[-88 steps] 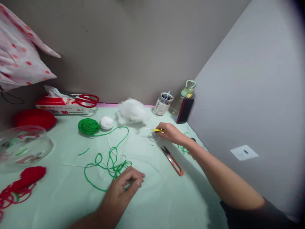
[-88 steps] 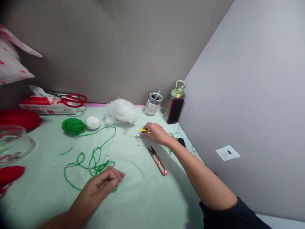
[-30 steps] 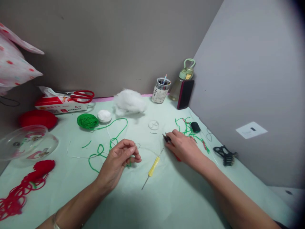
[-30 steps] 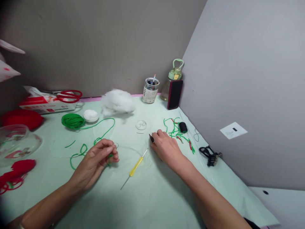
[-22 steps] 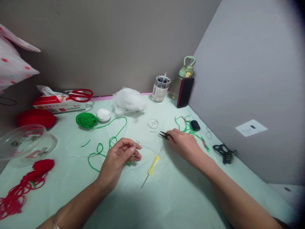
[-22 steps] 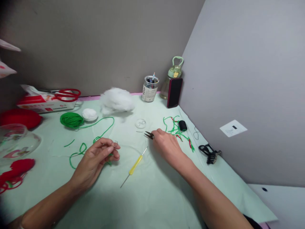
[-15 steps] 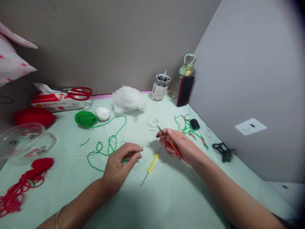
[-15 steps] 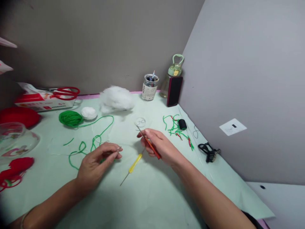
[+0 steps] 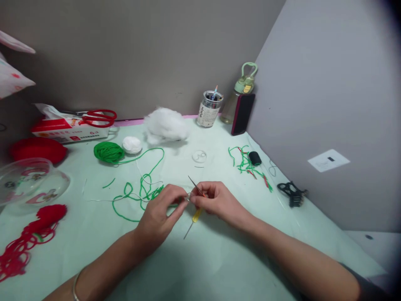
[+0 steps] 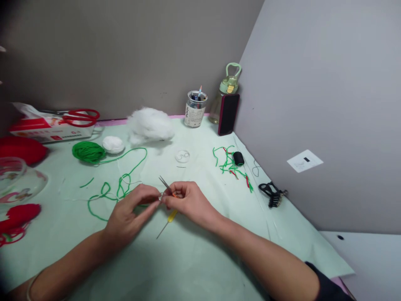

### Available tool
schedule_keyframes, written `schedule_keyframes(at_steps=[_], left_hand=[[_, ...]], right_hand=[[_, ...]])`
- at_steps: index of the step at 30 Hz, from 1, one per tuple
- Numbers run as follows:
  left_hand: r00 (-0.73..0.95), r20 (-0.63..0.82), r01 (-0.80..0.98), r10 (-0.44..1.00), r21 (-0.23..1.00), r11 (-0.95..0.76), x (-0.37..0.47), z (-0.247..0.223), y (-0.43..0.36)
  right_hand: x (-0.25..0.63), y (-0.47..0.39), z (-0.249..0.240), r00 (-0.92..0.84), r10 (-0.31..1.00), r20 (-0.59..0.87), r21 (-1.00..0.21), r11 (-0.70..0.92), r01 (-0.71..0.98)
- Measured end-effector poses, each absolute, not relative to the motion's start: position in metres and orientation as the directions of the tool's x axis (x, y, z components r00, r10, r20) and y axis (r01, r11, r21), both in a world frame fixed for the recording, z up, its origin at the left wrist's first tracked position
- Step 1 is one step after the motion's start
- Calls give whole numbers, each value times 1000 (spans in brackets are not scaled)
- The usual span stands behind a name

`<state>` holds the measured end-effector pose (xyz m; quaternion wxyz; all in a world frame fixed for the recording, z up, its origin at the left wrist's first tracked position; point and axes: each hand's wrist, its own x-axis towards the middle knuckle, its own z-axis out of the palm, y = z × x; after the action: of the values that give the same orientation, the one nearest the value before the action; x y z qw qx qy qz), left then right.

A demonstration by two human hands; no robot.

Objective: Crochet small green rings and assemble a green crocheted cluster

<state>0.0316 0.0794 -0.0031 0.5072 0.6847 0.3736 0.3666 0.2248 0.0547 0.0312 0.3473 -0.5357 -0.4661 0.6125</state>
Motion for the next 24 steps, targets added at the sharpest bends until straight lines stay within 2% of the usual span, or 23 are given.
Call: schedule_keyframes(at_steps=[3,6,8,10,17,24], left_hand=[[464,-145,42,874,989,142,37,4,80],[522,-235,-5,820,961,278,37,6,83],[518,-249,-33,818,950,310,36,6,85],[514,-259,-61,818,940,336,34,5,86],[476,-251,-27,843,954,299,33,7,86],[446,-246,43,861,966,254,40,13,83]], right_hand=[[225,52,28,-154,963,-221,-971,-203,125],[224,48,25,-154,978,-141,-969,-104,226],[224,47,26,-153,983,-96,-958,-50,282],[225,48,28,-153,984,-88,-962,-44,270],[226,54,34,-265,937,-228,-973,-227,34],[222,55,31,-239,932,-274,-949,-302,-88]])
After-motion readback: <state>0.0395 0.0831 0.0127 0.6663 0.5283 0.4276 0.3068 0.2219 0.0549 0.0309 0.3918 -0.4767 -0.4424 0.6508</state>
